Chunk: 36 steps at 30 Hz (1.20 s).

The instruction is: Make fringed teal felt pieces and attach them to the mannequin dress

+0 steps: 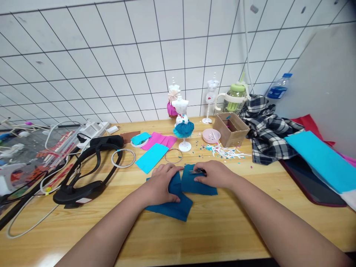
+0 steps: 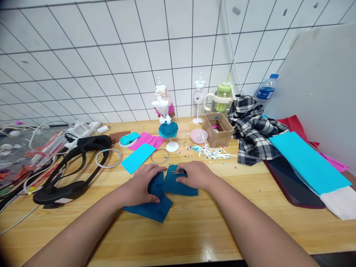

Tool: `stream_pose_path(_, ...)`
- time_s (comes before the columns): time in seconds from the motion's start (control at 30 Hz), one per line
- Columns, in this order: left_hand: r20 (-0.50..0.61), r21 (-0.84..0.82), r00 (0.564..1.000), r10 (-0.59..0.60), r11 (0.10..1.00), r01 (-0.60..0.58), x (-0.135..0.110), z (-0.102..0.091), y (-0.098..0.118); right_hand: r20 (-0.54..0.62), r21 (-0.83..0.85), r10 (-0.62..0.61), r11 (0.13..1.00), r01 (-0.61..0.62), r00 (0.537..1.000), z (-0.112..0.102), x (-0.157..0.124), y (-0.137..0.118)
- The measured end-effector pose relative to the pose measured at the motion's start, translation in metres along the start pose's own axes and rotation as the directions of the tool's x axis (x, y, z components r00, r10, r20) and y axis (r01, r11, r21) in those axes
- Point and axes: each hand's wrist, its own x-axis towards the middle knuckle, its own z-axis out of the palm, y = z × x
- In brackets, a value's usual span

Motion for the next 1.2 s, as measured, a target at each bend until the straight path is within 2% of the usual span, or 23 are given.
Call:
stream_pose_path(0.07, -0.001, 0.123, 0.997, -0.078, 0.989, 0.077, -0.003, -0.005, -0.003, -0.019, -0.003, 0.040, 0.999, -0.040, 0.999, 0.001, 0.001, 0.001)
stream_pose_path(0.13, 0.048, 0.164, 0.990, -0.132, 0.979, 0.122, -0.005, -0.012, -0.006, -0.029, -0.041, 0.081, 0.996, -0.082, 0.996, 0.003, 0.002, 0.002)
stream_pose_path(0.2, 0.145, 0.115, 0.980, -0.138, 0.986, 0.122, -0.006, -0.020, -0.012, -0.030, -0.068, 0.095, 0.993, -0.097, 0.995, 0.004, 0.003, 0.003)
stream_pose_path(0.27, 0.129, 0.031, 0.982, -0.137, 0.991, 0.134, -0.006, -0.028, -0.019, -0.030, -0.061, 0.082, 0.995, -0.084, 0.996, 0.005, 0.003, 0.003)
stream_pose_path(0.3, 0.033, 0.014, 0.986, -0.163, 0.987, 0.162, -0.005, -0.032, -0.024, -0.036, -0.051, 0.068, 0.996, -0.070, 0.997, 0.005, 0.003, 0.002)
stream_pose_path(0.33, -0.116, 0.026, 0.968, -0.223, 0.973, 0.227, -0.004, -0.037, -0.028, -0.048, -0.038, 0.049, 0.998, -0.050, 0.998, 0.005, 0.003, 0.000)
stream_pose_path(0.37, -0.301, 0.060, 0.909, -0.288, 0.946, 0.320, -0.003, -0.041, -0.033, -0.065, -0.024, 0.025, 0.999, -0.026, 0.998, 0.005, 0.003, -0.002)
stream_pose_path(0.4, -0.464, 0.113, 0.836, -0.293, 0.916, 0.384, -0.003, -0.044, -0.036, -0.088, -0.011, 0.000, 1.000, -0.001, 0.996, 0.005, 0.003, -0.004)
stream_pose_path(0.47, -0.703, 0.188, 0.681, -0.204, 0.870, 0.455, -0.002, -0.047, -0.039, -0.145, 0.010, -0.049, 0.999, 0.051, 0.988, 0.005, 0.002, -0.009)
stream_pose_path(0.5, -0.749, 0.183, 0.641, -0.167, 0.878, 0.443, -0.002, -0.047, -0.038, -0.172, 0.015, -0.075, 0.997, 0.079, 0.982, 0.006, 0.001, -0.011)
stream_pose_path(0.53, -0.752, 0.144, 0.640, -0.157, 0.909, 0.392, -0.002, -0.045, -0.036, -0.197, 0.014, -0.103, 0.994, 0.108, 0.975, 0.007, 0.001, -0.013)
stream_pose_path(0.57, -0.708, 0.067, 0.686, -0.170, 0.950, 0.304, -0.001, -0.041, -0.032, -0.222, 0.009, -0.130, 0.991, 0.136, 0.966, 0.008, 0.000, -0.015)
stream_pose_path(0.6, -0.615, -0.065, 0.763, -0.197, 0.978, 0.199, -0.001, -0.035, -0.027, -0.247, 0.001, -0.156, 0.987, 0.162, 0.956, 0.009, -0.001, -0.016)
stream_pose_path(0.63, -0.461, -0.233, 0.862, -0.209, 0.966, 0.110, 0.000, -0.029, -0.022, -0.270, -0.009, -0.179, 0.983, 0.183, 0.946, 0.011, -0.001, -0.017)
stream_pose_path(0.67, -0.283, -0.375, 0.947, -0.152, 0.926, 0.036, 0.001, -0.021, -0.016, -0.291, -0.019, -0.195, 0.980, 0.199, 0.937, 0.012, -0.002, -0.018)
stream_pose_path(0.7, -0.170, -0.472, 0.983, -0.062, 0.881, -0.026, 0.003, -0.013, -0.011, -0.308, -0.025, -0.209, 0.977, 0.211, 0.928, 0.013, -0.003, -0.019)
stream_pose_path(0.77, -0.086, -0.555, 0.995, 0.053, 0.827, -0.092, 0.007, 0.001, -0.003, -0.326, -0.024, -0.236, 0.970, 0.241, 0.915, 0.015, -0.005, -0.022)
stream_pose_path(0.87, -0.038, -0.640, 0.999, -0.019, 0.768, -0.009, 0.014, 0.016, 0.002, -0.374, 0.030, -0.224, 0.967, 0.253, 0.900, 0.016, -0.006, -0.027)
stream_pose_path(0.93, -0.051, -0.710, 0.996, -0.079, 0.704, 0.020, 0.018, 0.020, 0.000, -0.435, 0.149, -0.103, 0.972, 0.184, 0.894, 0.015, -0.005, -0.029)
stream_pose_path(1.0, -0.108, -0.788, 0.984, -0.140, 0.616, 0.001, 0.019, 0.020, -0.005, -0.454, 0.347, 0.109, 0.936, 0.063, 0.884, 0.014, -0.002, -0.028)
stream_pose_path(1.07, -0.158, -0.849, 0.968, -0.197, 0.528, -0.031, 0.019, 0.019, -0.009, -0.379, 0.557, 0.303, 0.829, -0.046, 0.874, 0.014, 0.003, -0.024)
stream_pose_path(1.1, -0.161, -0.869, 0.964, -0.212, 0.494, -0.037, 0.018, 0.019, -0.010, -0.324, 0.645, 0.356, 0.761, -0.071, 0.877, 0.015, 0.006, -0.022)
stream_pose_path(1.2, -0.073, -0.898, 0.985, -0.159, 0.440, 0.004, 0.016, 0.019, -0.009, -0.199, 0.825, 0.349, 0.564, -0.035, 0.916, 0.018, 0.012, -0.018)
